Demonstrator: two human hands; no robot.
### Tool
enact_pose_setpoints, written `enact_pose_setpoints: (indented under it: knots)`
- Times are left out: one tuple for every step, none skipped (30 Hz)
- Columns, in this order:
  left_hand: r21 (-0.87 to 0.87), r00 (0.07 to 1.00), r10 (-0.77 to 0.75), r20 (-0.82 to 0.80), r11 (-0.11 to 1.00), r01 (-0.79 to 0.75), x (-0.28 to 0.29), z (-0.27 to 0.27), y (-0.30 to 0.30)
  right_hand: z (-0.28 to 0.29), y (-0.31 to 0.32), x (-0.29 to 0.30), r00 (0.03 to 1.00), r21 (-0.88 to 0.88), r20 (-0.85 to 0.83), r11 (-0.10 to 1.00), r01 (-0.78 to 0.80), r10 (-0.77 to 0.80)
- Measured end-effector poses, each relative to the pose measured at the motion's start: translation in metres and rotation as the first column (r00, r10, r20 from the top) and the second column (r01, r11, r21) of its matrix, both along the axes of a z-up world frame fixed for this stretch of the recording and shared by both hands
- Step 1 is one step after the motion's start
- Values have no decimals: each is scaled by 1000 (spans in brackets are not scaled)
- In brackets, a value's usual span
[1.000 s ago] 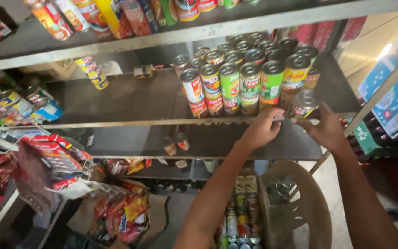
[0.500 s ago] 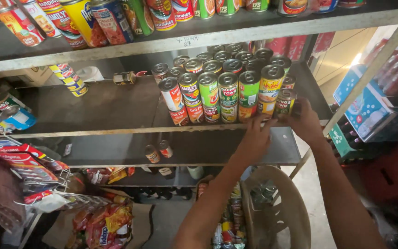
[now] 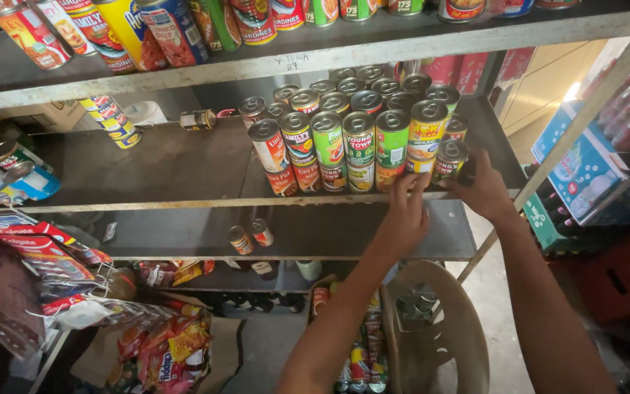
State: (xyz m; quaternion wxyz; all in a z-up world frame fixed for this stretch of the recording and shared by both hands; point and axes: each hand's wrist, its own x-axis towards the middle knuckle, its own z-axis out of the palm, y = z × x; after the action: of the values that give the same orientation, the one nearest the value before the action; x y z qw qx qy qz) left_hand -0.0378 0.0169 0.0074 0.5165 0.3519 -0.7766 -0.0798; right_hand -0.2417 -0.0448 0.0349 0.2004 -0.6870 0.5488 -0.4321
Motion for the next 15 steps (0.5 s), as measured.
enact_pose_setpoints:
  knots:
    - [0, 1000, 0, 1, 1000, 0, -1, 1, 3, -3, 0, 0, 1000, 0, 1, 1000, 0, 0]
    - [24, 1000, -4, -11, 1000, 5, -3, 2, 6, -5, 1, -1, 1000, -9, -20, 1000, 10, -10]
    - [44, 1000, -10, -24, 999, 11, -5, 5, 6, -6, -1, -2, 999, -22, -43, 1000, 21, -22]
    - [40, 1000, -11, -24, 999, 12, -8, 2, 2, -5, -3, -1, 999, -26, -42, 999, 22, -23]
    - [24, 1000, 18, -11, 1000, -18, -11, -2, 0, -5, -3, -1, 999, -46, -42, 999, 17, -19]
    - [8, 999, 48, 2, 999, -48, -15, -7, -3, -5, -4, -1, 999, -66, -41, 998, 12, -15]
    - [13, 999, 44, 2, 999, -44, -16, -3, -1, -6, -2, 0, 999, -62, -42, 998, 15, -18]
    - [48, 998, 59, 20, 997, -60, -17, 0, 1, -8, -1, 1, 1000, -67, -21, 998, 8, -9]
    - [79, 997, 74, 37, 994, -76, -19, 5, 1, -8, -2, 2, 1000, -79, -2, 997, 0, 0]
    - [78, 997, 70, 35, 994, -73, -21, 1, -1, -10, -3, 2, 1000, -80, -4, 997, 3, -4]
    - [59, 996, 84, 32, 995, -85, -23, -2, -5, -11, -6, 3, 999, -95, -21, 995, 27, -29]
    - [40, 995, 97, 29, 994, -98, -24, -5, -8, -12, -9, 5, 998, -111, -37, 993, 50, -55]
    - [44, 995, 92, 29, 995, -93, -25, -6, -9, -12, -7, 6, 998, -107, -37, 993, 55, -59]
    - [89, 997, 71, 32, 993, -74, -26, -7, -10, -12, -5, 7, 996, -106, -41, 992, 76, -80]
    - [130, 998, 54, 34, 990, -58, -26, -8, -13, -11, -6, 9, 994, -108, -45, 990, 93, -98]
